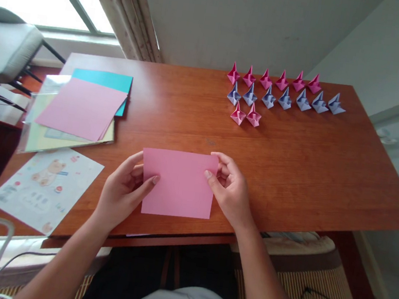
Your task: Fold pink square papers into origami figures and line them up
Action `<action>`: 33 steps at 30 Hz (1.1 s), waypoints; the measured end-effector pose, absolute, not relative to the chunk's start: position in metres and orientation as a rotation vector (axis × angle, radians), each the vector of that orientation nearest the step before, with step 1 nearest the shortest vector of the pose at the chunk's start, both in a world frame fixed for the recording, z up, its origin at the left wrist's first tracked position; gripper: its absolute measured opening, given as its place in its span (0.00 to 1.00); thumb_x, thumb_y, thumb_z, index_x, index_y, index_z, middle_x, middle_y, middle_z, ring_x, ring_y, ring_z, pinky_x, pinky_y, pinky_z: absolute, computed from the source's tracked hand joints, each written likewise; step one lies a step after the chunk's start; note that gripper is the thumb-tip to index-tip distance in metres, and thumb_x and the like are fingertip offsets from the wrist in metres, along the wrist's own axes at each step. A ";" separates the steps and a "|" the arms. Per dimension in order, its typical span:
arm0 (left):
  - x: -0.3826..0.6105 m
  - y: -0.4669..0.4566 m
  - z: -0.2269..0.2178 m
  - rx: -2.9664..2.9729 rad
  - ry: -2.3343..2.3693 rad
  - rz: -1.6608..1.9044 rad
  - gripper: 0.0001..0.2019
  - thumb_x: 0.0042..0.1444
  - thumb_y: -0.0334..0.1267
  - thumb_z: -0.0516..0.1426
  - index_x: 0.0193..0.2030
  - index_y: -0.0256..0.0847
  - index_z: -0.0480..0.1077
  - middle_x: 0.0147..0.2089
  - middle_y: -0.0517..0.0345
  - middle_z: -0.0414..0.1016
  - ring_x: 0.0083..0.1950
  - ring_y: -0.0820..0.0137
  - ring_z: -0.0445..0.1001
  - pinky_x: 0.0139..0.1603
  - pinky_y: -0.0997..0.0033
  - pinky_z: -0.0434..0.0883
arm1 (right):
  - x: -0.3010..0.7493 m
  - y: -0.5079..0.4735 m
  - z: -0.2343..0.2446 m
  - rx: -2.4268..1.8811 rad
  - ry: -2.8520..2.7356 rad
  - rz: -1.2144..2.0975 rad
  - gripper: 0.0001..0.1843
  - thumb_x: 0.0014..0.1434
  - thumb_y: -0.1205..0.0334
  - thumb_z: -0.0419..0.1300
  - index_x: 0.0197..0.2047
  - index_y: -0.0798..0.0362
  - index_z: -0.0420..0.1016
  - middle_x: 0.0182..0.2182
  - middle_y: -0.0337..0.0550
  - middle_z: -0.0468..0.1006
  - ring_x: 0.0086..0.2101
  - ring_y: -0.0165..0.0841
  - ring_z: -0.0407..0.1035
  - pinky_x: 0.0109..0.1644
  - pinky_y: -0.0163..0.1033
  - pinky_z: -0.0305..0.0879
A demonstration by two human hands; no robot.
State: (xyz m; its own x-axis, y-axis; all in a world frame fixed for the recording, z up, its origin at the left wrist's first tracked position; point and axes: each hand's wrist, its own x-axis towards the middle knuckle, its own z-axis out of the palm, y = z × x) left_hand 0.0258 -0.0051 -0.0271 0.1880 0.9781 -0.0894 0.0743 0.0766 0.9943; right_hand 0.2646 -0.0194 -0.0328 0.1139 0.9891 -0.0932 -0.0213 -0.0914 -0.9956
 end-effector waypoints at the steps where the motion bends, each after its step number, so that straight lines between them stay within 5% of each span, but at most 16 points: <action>1: 0.025 -0.005 -0.028 1.311 1.160 0.963 0.27 0.61 0.41 0.63 0.66 0.42 0.63 0.41 0.52 0.80 0.39 0.68 0.79 0.39 0.72 0.76 | 0.264 -0.019 -0.033 -1.321 -1.075 1.193 0.21 0.62 0.57 0.66 0.57 0.44 0.70 0.41 0.41 0.82 0.41 0.34 0.77 0.44 0.39 0.75; 12: 0.025 -0.002 -0.029 1.323 1.118 0.986 0.19 0.62 0.38 0.62 0.58 0.41 0.69 0.43 0.53 0.81 0.40 0.69 0.78 0.40 0.73 0.75 | 0.265 -0.012 -0.035 -1.351 -1.196 1.104 0.27 0.62 0.59 0.64 0.63 0.41 0.64 0.41 0.42 0.81 0.42 0.38 0.77 0.49 0.46 0.76; 23: 0.027 -0.002 -0.023 1.330 1.163 1.000 0.14 0.61 0.39 0.62 0.53 0.39 0.72 0.43 0.55 0.80 0.42 0.68 0.78 0.40 0.74 0.74 | 0.267 -0.015 -0.039 -1.379 -1.273 1.022 0.31 0.63 0.62 0.62 0.67 0.43 0.59 0.40 0.41 0.80 0.37 0.35 0.75 0.42 0.42 0.76; 33: 0.024 0.001 -0.016 1.357 1.227 0.916 0.08 0.62 0.42 0.62 0.39 0.39 0.75 0.31 0.62 0.72 0.30 0.75 0.68 0.27 0.80 0.65 | 0.269 -0.008 -0.030 -1.330 -1.236 1.095 0.30 0.62 0.62 0.63 0.66 0.41 0.61 0.37 0.38 0.78 0.35 0.33 0.73 0.41 0.40 0.74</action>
State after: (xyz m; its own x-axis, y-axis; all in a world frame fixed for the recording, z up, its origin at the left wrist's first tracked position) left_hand 0.0240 0.0011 -0.0164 0.1841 0.9778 -0.1005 0.1819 0.0666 0.9811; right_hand 0.2691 -0.0078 -0.0296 0.0766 0.9971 0.0044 0.1162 -0.0045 -0.9932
